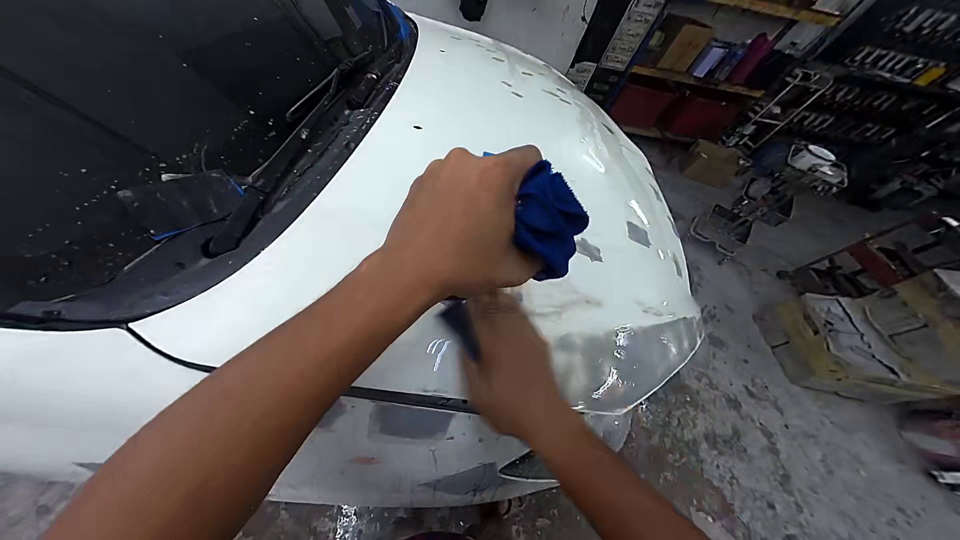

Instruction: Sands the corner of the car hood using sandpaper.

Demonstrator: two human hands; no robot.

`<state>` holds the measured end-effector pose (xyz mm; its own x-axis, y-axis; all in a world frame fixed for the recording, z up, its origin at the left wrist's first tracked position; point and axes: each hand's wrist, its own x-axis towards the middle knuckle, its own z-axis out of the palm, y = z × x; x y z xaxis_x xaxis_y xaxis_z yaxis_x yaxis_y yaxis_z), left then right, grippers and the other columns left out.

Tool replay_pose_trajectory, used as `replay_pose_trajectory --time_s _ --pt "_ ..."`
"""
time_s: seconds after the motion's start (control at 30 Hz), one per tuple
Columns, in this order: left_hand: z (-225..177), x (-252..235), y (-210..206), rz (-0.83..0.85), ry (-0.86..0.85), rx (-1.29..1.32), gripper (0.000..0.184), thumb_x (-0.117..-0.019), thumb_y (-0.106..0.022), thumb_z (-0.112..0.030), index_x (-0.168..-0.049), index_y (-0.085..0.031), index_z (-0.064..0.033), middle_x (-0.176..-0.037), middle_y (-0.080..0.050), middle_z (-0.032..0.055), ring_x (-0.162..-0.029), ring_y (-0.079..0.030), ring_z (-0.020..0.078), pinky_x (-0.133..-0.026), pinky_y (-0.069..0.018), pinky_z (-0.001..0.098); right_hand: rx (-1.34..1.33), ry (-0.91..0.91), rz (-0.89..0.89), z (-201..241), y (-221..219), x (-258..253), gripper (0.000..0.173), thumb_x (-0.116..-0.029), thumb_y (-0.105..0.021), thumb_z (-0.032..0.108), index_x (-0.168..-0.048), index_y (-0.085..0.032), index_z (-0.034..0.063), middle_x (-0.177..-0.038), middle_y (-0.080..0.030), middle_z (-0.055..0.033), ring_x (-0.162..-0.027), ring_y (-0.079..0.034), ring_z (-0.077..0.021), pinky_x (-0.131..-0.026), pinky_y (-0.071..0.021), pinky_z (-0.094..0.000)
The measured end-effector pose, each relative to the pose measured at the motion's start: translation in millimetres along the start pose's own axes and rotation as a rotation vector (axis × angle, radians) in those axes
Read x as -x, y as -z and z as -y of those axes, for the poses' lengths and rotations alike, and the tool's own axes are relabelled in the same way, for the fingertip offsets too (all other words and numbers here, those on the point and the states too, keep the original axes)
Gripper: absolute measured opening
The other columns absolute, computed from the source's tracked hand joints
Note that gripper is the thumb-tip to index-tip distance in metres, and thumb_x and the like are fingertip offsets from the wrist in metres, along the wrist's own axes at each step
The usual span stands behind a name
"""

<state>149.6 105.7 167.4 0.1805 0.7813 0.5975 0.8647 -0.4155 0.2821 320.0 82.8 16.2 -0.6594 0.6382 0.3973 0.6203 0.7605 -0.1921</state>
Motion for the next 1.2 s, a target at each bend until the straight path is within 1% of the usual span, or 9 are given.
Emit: replay_pose_trajectory --time_s 0.1,0.2,0.37,0.53,0.7,0.87,1.03,1.13,1.2 --pt "-0.3 0.9 -2.3 0.048 0.004 -0.036 0.039 -0.0657 -0.078 -0.049 -0.091 -0.062 -0.0234 -0.068 -0.059 -0.0065 -0.063 -0.062 0.0143 -0.050 -0.0463 0.0421 -0.108 0.190 0.086 31.4 -5.6 -21.4 0.054 -0.1011 -0.047 0.038 -0.143 -0.059 0.0065 -0.145 -0.060 -0.0097 -0.142 -0.049 -0.0247 -0.123 -0.0319 -0.0489" --pt "21.2 17.9 13.8 0.027 0.055 -0.061 0.041 -0.0659 -0.078 -0.048 -0.092 -0.062 -0.0196 -0.068 -0.060 -0.0025 -0.064 -0.063 0.0195 -0.051 -0.0480 0.0468 -0.030 0.123 0.018 -14.1 5.1 -7.4 0.050 -0.1035 -0.041 0.033 -0.144 -0.060 0.0109 -0.152 -0.055 -0.0026 -0.146 -0.044 -0.0182 -0.121 -0.0361 -0.0445" --pt "71.2 35.8 25.8 -0.013 0.315 -0.055 0.048 -0.0656 -0.079 -0.051 -0.097 -0.065 -0.0178 -0.080 -0.067 0.0021 -0.077 -0.068 0.0226 -0.061 -0.0530 0.0539 -0.002 0.021 0.021 37.4 -12.2 -13.8 0.063 -0.0986 -0.045 0.038 -0.148 -0.052 -0.0015 -0.156 -0.048 -0.0177 -0.151 -0.037 -0.0324 -0.122 -0.0313 -0.0531" --pt "110.6 41.5 11.0 0.014 0.436 -0.013 0.047 -0.0693 -0.081 -0.051 -0.098 -0.065 -0.0171 -0.083 -0.068 0.0034 -0.081 -0.068 0.0236 -0.067 -0.0545 0.0558 -0.016 0.136 0.021 14.3 -4.4 -14.1 0.052 -0.1049 -0.036 0.032 -0.148 -0.055 0.0098 -0.157 -0.050 -0.0022 -0.151 -0.036 -0.0175 -0.124 -0.0322 -0.0434" --pt "139.5 53.9 -9.7 -0.102 0.439 0.245 0.037 -0.0716 -0.083 -0.037 -0.097 -0.068 -0.0144 -0.086 -0.070 0.0013 -0.083 -0.069 0.0156 -0.073 -0.0564 0.0486 0.042 0.019 0.038 50.0 -14.8 -17.3 0.064 -0.0985 -0.044 0.037 -0.148 -0.051 -0.0025 -0.157 -0.046 -0.0187 -0.151 -0.036 -0.0325 -0.122 -0.0314 -0.0533" --pt "148.5 47.5 -31.8 -0.052 0.289 0.175 0.050 -0.0711 -0.082 -0.044 -0.107 -0.066 -0.0134 -0.089 -0.071 0.0030 -0.086 -0.070 0.0193 -0.075 -0.0572 0.0532 -0.014 0.125 0.038 23.3 -3.4 -21.1 0.052 -0.1061 -0.035 0.033 -0.148 -0.056 0.0120 -0.159 -0.048 0.0008 -0.152 -0.035 -0.0145 -0.125 -0.0317 -0.0441" --pt "152.3 48.0 -33.6 -0.041 0.267 0.167 0.048 -0.0716 -0.080 -0.046 -0.106 -0.066 -0.0156 -0.090 -0.071 0.0009 -0.087 -0.070 0.0160 -0.075 -0.0575 0.0504 0.020 -0.002 0.077 56.4 -10.8 -17.0 0.060 -0.1017 -0.039 0.036 -0.148 -0.053 -0.0001 -0.158 -0.047 -0.0143 -0.152 -0.036 -0.0276 -0.124 -0.0304 -0.0500" --pt "153.7 46.5 -31.3 -0.037 0.248 0.143 0.049 -0.0717 -0.079 -0.047 -0.106 -0.065 -0.0154 -0.088 -0.070 0.0006 -0.084 -0.069 0.0158 -0.072 -0.0571 0.0494 0.015 0.085 0.051 33.9 -5.7 -20.3 0.052 -0.1057 -0.035 0.032 -0.148 -0.056 0.0113 -0.158 -0.049 0.0003 -0.152 -0.036 -0.0150 -0.126 -0.0292 -0.0468" --pt "156.2 49.1 -29.6 -0.033 0.236 0.119 0.049 -0.0720 -0.078 -0.049 -0.106 -0.065 -0.0155 -0.088 -0.070 0.0008 -0.085 -0.069 0.0168 -0.072 -0.0567 0.0500 0.119 0.016 0.012 12.4 -0.3 -13.3 0.054 -0.1053 -0.032 0.032 -0.147 -0.057 0.0096 -0.156 -0.051 -0.0010 -0.150 -0.039 -0.0172 -0.124 -0.0304 -0.0503"
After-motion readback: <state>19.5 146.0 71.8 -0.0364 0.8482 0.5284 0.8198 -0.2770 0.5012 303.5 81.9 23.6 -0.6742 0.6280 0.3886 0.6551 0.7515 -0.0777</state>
